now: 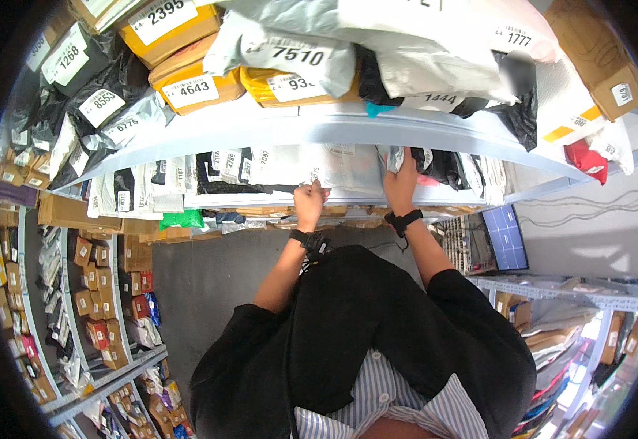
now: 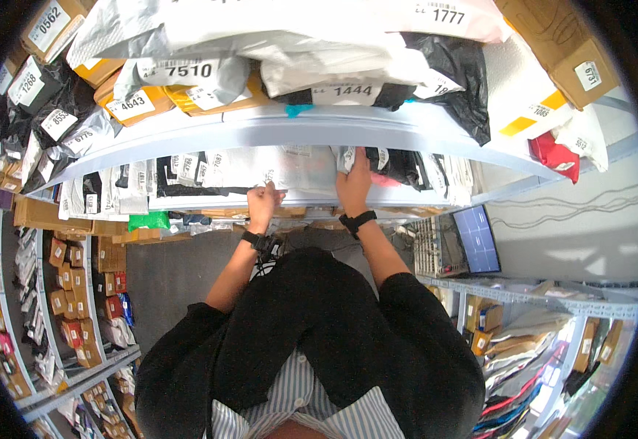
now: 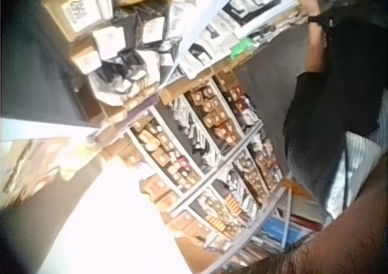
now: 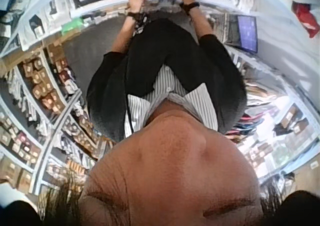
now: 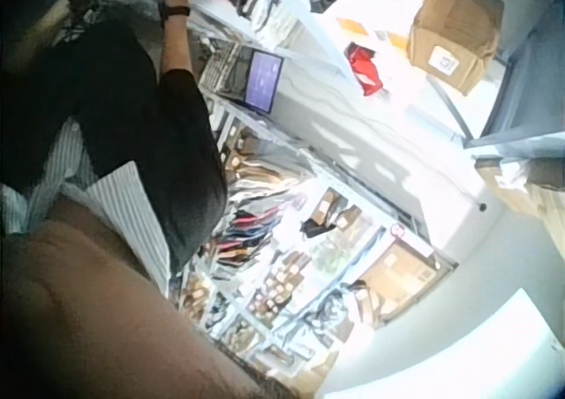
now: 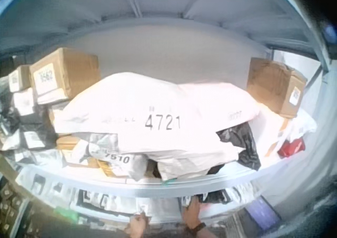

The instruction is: The person picks up and places various packages, boxes, and envelopes on shelves, using a handheld scanner to check barcodes.

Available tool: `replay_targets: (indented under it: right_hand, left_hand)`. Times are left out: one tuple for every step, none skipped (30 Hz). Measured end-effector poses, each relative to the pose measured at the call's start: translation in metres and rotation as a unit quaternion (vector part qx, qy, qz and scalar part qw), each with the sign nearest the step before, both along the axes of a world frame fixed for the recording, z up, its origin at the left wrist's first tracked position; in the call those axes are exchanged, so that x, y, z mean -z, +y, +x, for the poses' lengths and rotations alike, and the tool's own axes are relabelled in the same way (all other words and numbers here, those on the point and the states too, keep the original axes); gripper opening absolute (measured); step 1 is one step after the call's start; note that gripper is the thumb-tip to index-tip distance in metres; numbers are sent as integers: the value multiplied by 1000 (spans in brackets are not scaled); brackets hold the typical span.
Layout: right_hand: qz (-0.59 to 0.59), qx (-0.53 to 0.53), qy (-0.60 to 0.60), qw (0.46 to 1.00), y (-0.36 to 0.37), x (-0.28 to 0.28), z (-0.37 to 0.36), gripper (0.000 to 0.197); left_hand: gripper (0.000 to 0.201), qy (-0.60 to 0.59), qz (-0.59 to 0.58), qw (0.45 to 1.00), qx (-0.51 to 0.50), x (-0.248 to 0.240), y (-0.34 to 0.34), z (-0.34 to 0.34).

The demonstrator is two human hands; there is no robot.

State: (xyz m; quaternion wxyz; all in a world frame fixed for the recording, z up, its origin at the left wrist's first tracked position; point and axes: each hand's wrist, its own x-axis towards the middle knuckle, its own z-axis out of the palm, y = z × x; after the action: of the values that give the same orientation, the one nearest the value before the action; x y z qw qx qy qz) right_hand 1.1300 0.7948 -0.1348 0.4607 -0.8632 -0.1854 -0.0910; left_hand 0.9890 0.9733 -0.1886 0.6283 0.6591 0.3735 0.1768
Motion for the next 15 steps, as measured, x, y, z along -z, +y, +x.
replay_targets:
  right_hand:
    - [6,4,-18,1000,4,2,-3,55]
    - [2,10,-16,1000,8,4,-7,55]
    - [5,11,-21,1000,14,1,-10,56]
    - [7,14,-27,1000,17,1,-11,56]
    - [5,35,-83,996,21,6,-12,57]
    - [2,40,-82,996,25,5,-16,57]
    - [18,38,-81,996,32,4,-22,57]
    - [35,35,-79,996,38,2,-29,57]
    - [25,34,-72,996,42,2,-34,55]
    - [26,35,-71,997,49,1,-42,55]
    - [15,16,-26,999,56,0,-52,60]
    - [3,-1,17,1000,63,-1,-60,65]
    - [14,-24,-33,999,71,-2,-68,68]
    - [1,-29,-33,999,81,-2,-75,71]
    - [4,-36,-52,998,90,-4,-83,74]
  left_hand:
    - [46,-3,16,1000,5,-3,2,-1]
    - [46,-1,12,1000,11,-7,4,-3]
    - [43,1,108,994,27,-11,10,-4]
    - [40,0,203,978,46,-22,13,-2]
    - [37,-3,229,973,36,-33,16,0]
    - [37,-3,227,973,41,-47,20,3]
    - [36,0,305,951,56,-60,27,4]
    - [37,2,381,922,69,-74,32,6]
    - [38,5,384,920,82,-99,32,10]
    - [38,6,385,919,83,-107,33,8]
    - [37,-4,404,910,92,-113,34,5]
    - [37,-17,422,900,103,-115,35,3]
    - [38,-19,433,894,115,-113,39,-3]
    - [38,-19,435,892,117,-111,41,-11]
    - [38,7,421,901,107,-108,43,-19]
